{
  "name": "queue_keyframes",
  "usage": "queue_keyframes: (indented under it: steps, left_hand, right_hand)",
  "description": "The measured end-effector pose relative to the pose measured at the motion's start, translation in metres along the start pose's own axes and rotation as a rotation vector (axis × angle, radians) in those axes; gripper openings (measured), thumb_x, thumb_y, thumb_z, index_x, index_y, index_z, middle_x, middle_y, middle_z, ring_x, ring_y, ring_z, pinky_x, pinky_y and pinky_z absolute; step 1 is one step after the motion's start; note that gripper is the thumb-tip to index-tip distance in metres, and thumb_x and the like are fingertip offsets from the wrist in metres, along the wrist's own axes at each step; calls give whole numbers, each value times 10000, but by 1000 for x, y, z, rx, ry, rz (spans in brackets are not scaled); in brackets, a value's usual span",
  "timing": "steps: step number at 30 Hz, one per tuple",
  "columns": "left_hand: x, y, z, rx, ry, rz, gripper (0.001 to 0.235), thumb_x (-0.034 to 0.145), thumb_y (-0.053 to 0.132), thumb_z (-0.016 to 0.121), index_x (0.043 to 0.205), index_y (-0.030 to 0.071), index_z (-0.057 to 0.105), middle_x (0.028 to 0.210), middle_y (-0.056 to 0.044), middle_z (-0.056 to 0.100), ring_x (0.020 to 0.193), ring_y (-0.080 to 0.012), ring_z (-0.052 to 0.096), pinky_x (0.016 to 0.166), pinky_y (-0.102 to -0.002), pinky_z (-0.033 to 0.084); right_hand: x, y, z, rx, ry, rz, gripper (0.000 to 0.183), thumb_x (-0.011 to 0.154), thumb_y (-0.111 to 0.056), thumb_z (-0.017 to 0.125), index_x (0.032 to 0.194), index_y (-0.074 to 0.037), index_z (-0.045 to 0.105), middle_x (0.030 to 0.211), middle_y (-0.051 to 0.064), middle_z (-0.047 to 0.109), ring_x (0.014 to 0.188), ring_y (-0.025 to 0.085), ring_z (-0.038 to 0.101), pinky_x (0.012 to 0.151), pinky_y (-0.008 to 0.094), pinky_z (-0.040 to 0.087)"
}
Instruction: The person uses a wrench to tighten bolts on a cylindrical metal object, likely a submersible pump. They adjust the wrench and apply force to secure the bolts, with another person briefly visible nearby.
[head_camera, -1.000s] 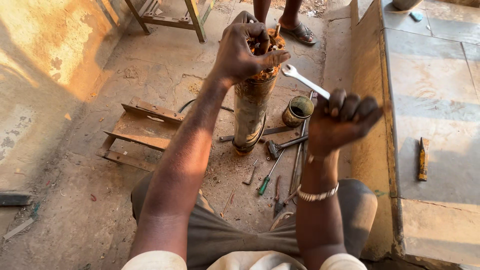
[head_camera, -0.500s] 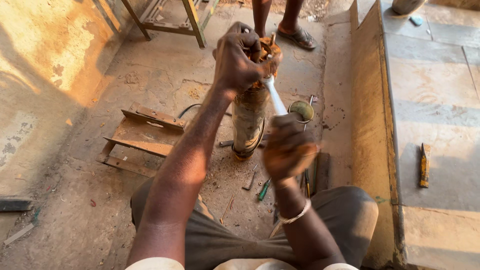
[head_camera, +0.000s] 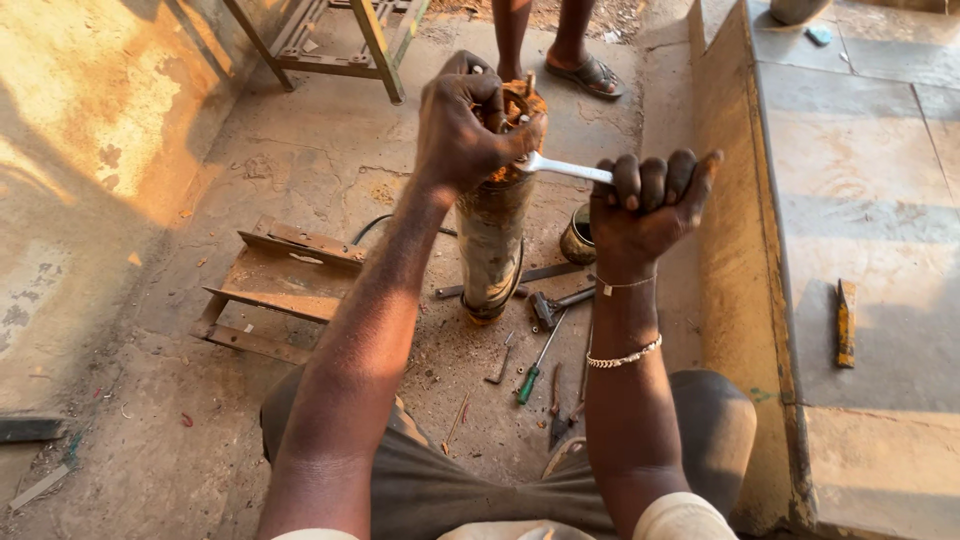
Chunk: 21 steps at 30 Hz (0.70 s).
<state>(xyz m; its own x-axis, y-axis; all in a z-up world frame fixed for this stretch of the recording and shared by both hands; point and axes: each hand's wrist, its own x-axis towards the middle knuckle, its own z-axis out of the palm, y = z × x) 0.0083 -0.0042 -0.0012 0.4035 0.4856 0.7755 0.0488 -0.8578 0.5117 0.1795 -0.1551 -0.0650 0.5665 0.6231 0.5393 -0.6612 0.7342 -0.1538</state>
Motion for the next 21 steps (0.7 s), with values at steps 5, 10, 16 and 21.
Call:
queue_keyframes:
  steps: [5,10,16,21]
  left_hand:
    - [-1,-2,7,26,77,-70,506,719,304,941,606,165,468,786,0,522,716,-112,509,579,-304,475]
    - [-3,-6,7,-4,20,-67,440,743,288,930,614,166,528,713,21,529,654,-105,480,569,-302,440]
    - [-5,2,0,-13,5,-35,373,745,283,896,623,145,572,760,7,526,680,-98,497,536,-290,416]
    - [-2,8,-3,9,7,-44,388,735,293,902,611,135,571,745,-1,516,661,-103,488,530,-296,402]
  right_hand:
    - [-55,36,25,-269,-139,-204,464,1150,-441,385,744,-218,418,639,-29,305,565,141,322,480,248,391]
    - [-97,38,59,-479,-57,-405,405,1144,-401,402,792,-203,431,688,-23,313,601,139,331,506,241,426]
    - [-21,-15,26,-299,79,-243,549,1199,-400,353,680,-233,286,495,-77,210,399,49,233,373,270,267]
    - [6,-11,4,160,141,50,591,1149,-482,331,618,-230,265,505,-60,197,437,112,232,382,255,224]
